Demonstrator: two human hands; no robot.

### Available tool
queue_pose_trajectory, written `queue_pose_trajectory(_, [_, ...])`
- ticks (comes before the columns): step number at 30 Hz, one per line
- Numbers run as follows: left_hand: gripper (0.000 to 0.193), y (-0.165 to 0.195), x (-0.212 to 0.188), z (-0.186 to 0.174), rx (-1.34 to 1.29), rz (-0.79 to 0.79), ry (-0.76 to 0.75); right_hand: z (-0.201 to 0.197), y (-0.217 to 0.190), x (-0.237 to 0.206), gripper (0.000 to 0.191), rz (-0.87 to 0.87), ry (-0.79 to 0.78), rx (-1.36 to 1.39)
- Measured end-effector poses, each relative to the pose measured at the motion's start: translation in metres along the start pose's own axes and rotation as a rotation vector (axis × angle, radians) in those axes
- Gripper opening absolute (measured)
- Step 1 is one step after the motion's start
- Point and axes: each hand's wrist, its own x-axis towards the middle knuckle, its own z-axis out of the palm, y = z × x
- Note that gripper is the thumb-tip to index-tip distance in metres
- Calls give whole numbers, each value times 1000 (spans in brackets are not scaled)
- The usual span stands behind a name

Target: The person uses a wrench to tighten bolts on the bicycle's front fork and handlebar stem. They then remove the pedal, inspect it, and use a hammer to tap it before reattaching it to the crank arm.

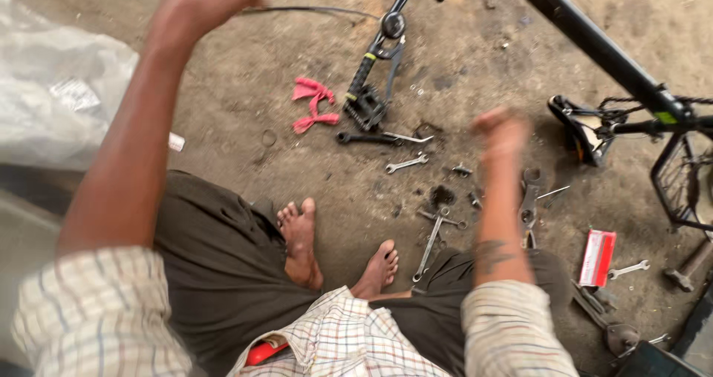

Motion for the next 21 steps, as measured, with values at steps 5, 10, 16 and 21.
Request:
queue_pose_trajectory(5, [19,7,-106,-44,-46,-128,110,94,135,-98,23,-200,-100,-807])
queue_pose_trajectory(10, [13,16,-135,-41,-194,241,155,134,142,-126,26,-373,-36,-1046])
queue_pose_trajectory(16, [24,4,-102,8,276,404,203,153,120,-120,58,-684,-241,-1517])
queue_pose_trajectory(21, [28,11,-76,44,637,298,33,158,107,-130,49,-342,-351,-1930])
